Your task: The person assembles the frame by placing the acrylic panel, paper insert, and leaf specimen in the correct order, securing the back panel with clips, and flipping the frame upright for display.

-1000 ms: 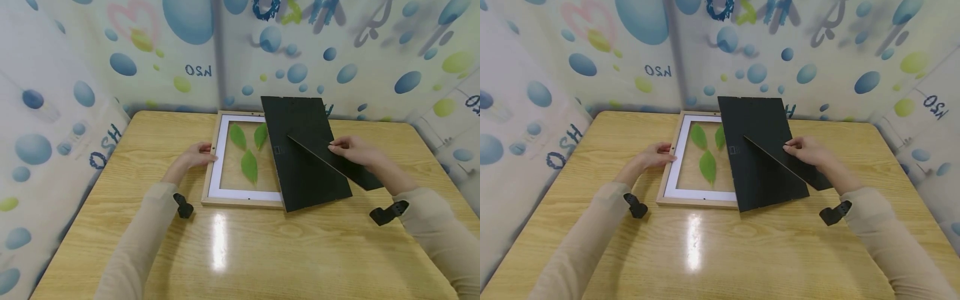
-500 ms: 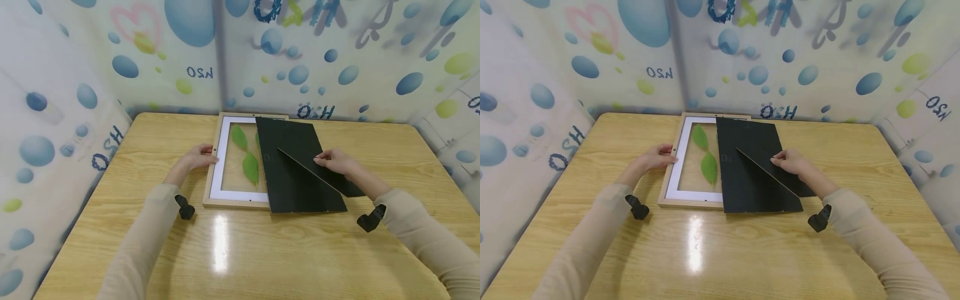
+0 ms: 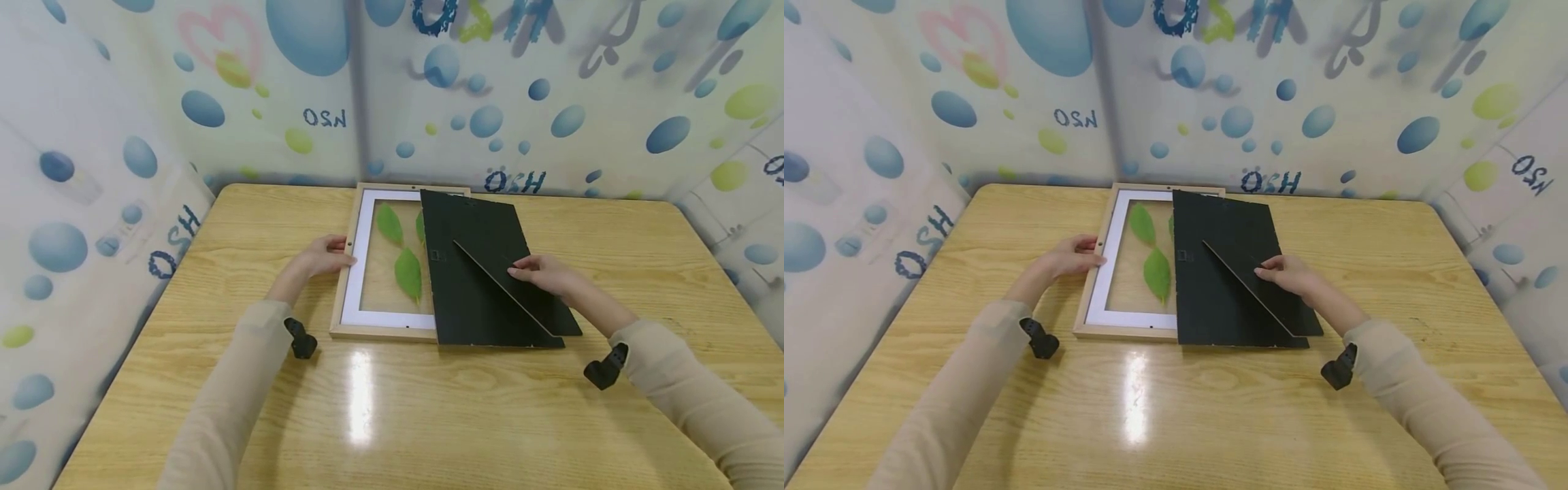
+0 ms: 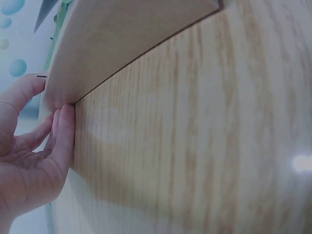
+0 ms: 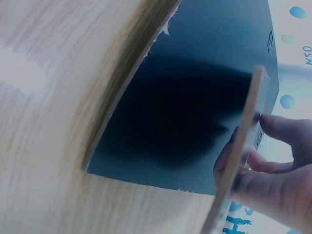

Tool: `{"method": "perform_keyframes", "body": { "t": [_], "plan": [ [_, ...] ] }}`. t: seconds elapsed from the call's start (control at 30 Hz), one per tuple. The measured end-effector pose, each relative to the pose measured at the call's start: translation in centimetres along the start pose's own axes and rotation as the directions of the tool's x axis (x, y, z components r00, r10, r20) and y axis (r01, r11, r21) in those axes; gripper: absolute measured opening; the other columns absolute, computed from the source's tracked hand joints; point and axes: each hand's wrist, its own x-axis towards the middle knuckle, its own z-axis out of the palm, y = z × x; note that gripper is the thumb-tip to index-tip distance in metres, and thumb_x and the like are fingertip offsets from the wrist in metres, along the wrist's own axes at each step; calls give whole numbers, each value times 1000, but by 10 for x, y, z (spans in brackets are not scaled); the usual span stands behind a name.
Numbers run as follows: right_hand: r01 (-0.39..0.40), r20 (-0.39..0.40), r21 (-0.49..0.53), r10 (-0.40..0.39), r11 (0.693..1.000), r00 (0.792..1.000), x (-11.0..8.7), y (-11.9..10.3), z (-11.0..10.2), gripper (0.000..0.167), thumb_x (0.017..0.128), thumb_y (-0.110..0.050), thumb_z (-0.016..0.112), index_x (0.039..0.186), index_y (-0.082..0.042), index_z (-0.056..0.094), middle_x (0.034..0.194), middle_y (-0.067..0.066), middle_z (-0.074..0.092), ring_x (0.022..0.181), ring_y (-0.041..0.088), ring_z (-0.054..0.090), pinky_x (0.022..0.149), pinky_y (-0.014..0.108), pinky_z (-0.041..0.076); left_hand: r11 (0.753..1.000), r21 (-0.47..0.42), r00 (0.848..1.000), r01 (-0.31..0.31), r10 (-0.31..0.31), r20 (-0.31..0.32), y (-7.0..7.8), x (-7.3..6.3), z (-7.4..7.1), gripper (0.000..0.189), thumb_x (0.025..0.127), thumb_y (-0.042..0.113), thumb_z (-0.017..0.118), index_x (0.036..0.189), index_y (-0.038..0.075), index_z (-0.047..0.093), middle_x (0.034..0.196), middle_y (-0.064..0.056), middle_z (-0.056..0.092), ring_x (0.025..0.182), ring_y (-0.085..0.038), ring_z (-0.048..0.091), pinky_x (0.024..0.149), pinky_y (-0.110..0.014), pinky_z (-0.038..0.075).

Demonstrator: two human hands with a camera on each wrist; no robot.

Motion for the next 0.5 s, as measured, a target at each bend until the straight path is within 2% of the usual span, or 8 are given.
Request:
{"method": "perform_keyframes", "body": {
  "t": [0.13, 0.17, 0.27, 0.37, 0.4, 0.5],
  "plan": [
    [-7, -16, 59, 8, 998, 1000, -1, 4, -3, 62, 96, -40, 40, 136, 6, 28, 140, 31, 25, 129, 46, 24, 107, 57, 22, 1000, 6, 1000, 2, -2, -3, 0, 1, -1, 69, 85, 15, 61, 142, 1, 25, 140, -20, 36, 125, -30, 39, 104, -38, 37],
    [-13, -26, 77, 15, 997, 1000, -1, 6, -4, 62, 97, -40, 39, 136, 7, 27, 137, 32, 27, 125, 46, 29, 106, 55, 25, 1000, 8, 1000, 1, -1, -3, 0, 1, -1, 69, 85, 16, 61, 142, 1, 25, 140, -20, 36, 125, -30, 38, 105, -38, 37],
    [-38, -33, 121, 43, 992, 999, -2, 11, -8, 66, 97, -40, 35, 140, 8, 18, 140, 34, 21, 126, 46, 29, 107, 53, 27, 1000, 14, 1000, -1, 1, -4, 0, 1, -1, 69, 85, 16, 61, 142, 1, 25, 140, -20, 36, 125, -31, 38, 105, -38, 37],
    [-70, -21, 159, 74, 985, 997, -2, 15, -11, 70, 97, -38, 35, 141, 10, 8, 143, 35, 15, 130, 45, 25, 109, 51, 26, 1000, 9, 1000, -5, 5, -4, 0, 0, -1, 68, 86, 16, 61, 142, 0, 25, 140, -20, 35, 125, -31, 38, 105, -38, 37],
    [-83, -8, 171, 85, 982, 996, -2, 16, -12, 72, 97, -39, 35, 142, 10, 5, 146, 34, 9, 135, 44, 18, 110, 51, 23, 1000, 4, 1000, -4, 4, -5, 0, 0, -2, 68, 86, 15, 61, 142, 0, 25, 140, -20, 36, 125, -30, 38, 105, -38, 37],
    [-119, 21, 217, 118, 969, 993, -1, 17, -14, 74, 97, -39, 35, 142, 9, 1, 147, 31, 10, 135, 40, 20, 111, 50, 21, 1000, -14, 1000, -1, 1, 0, -1, -1, -2, 68, 86, 15, 60, 142, 1, 24, 140, -20, 35, 125, -30, 38, 105, -38, 37]
  ]
}}
